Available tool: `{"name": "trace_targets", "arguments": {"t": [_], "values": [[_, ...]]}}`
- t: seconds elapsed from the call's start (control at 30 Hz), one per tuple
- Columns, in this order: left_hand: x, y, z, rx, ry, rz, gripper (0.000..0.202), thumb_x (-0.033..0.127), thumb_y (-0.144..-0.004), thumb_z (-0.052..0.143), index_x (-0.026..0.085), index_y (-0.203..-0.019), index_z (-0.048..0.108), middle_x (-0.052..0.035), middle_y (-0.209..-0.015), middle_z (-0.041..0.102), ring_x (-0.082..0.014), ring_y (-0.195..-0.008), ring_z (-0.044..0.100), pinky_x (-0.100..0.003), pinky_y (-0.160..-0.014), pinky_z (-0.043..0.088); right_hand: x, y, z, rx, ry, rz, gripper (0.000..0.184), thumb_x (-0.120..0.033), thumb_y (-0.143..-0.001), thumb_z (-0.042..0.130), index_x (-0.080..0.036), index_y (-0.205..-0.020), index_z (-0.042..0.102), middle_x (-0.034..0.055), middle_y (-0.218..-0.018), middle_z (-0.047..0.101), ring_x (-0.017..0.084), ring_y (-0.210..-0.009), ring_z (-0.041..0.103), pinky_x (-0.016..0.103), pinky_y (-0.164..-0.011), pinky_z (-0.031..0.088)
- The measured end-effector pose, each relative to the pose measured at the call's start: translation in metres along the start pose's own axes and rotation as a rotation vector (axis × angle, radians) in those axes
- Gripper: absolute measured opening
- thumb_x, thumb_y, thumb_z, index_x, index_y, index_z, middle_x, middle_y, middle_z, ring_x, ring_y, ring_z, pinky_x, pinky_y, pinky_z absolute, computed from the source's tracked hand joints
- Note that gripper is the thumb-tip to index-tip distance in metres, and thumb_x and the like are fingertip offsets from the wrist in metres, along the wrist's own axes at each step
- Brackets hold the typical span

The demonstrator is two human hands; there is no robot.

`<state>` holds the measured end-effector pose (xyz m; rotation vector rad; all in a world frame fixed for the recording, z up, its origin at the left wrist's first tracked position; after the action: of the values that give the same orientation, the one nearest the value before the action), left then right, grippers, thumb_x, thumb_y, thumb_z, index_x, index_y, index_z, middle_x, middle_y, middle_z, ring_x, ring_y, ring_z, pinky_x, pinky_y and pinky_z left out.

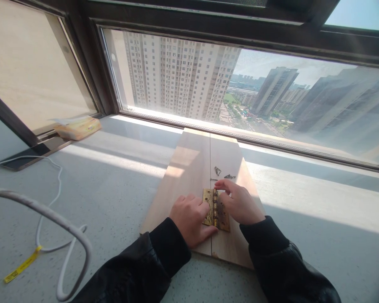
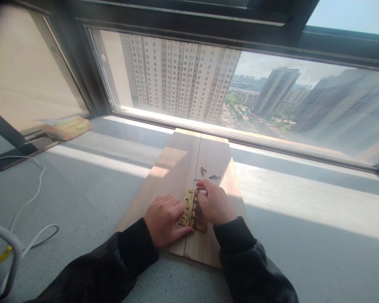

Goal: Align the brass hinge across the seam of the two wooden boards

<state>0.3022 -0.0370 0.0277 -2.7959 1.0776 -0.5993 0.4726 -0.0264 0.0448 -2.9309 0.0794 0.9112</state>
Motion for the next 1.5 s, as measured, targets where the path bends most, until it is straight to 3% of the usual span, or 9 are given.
{"name": "trace_targets", "arguments": {"t": [0.2,0.6,1.23,1.4,1.5], "values": [[-0.002,0.001,-0.002,0.004,0.040,-0.040,0.031,0.046,-0.068,0.063,0.019,-0.066,0.050,-0.0014,-0.074,0.058,-0.0198,-0.075,0.052,-0.031,-0.063,0.033,0.004,-0.001,0.002,0.001,-0.036,-0.004,0.025,-0.012,-0.074,0.042,-0.019,-0.093,0.057,0.0060,-0.099,0.066,0.019,-0.091,0.060,0.030,-0.077,0.045],[-0.003,0.000,-0.001,-0.031,0.070,-0.065,0.035,0.049,-0.068,0.063,0.018,-0.066,0.050,-0.0028,-0.074,0.058,-0.0190,-0.074,0.050,-0.030,-0.062,0.032,0.011,-0.004,0.009,-0.032,-0.107,-0.036,0.029,-0.012,-0.075,0.041,-0.018,-0.099,0.058,0.0072,-0.103,0.065,0.018,-0.091,0.059,0.031,-0.079,0.045],[-0.004,-0.002,0.004,0.012,0.033,-0.079,0.035,0.049,-0.068,0.065,0.018,-0.065,0.049,-0.0018,-0.071,0.057,-0.0193,-0.073,0.050,-0.030,-0.062,0.034,0.010,-0.003,0.005,-0.021,-0.099,-0.017,0.031,-0.012,-0.074,0.041,-0.018,-0.097,0.060,0.0071,-0.098,0.065,0.017,-0.084,0.059,0.030,-0.073,0.044],[-0.007,-0.003,0.003,0.038,0.137,-0.093,0.039,0.052,-0.063,0.069,0.017,-0.065,0.051,-0.0016,-0.070,0.055,-0.0180,-0.070,0.048,-0.029,-0.060,0.034,0.008,-0.002,0.001,0.029,-0.088,-0.004,0.030,-0.016,-0.074,0.047,-0.017,-0.101,0.060,0.0073,-0.097,0.065,0.017,-0.079,0.058,0.031,-0.072,0.044],[-0.010,-0.002,0.001,0.097,0.283,-0.124,0.029,0.046,-0.068,0.066,0.018,-0.069,0.057,-0.0017,-0.070,0.055,-0.0165,-0.070,0.049,-0.027,-0.062,0.036,0.007,-0.001,-0.007,0.103,-0.099,0.011,0.027,-0.024,-0.075,0.052,-0.018,-0.101,0.058,0.0053,-0.092,0.065,0.017,-0.075,0.058,0.031,-0.070,0.045]]}}
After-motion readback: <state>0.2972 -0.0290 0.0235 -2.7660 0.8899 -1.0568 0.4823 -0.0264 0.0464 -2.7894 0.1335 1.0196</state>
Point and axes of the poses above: each hand's wrist, its own y-axis away from the middle knuckle, its own z-axis out of the palm, x = y × z, the point moved 1 cm from there along -y, towards the middle knuckle
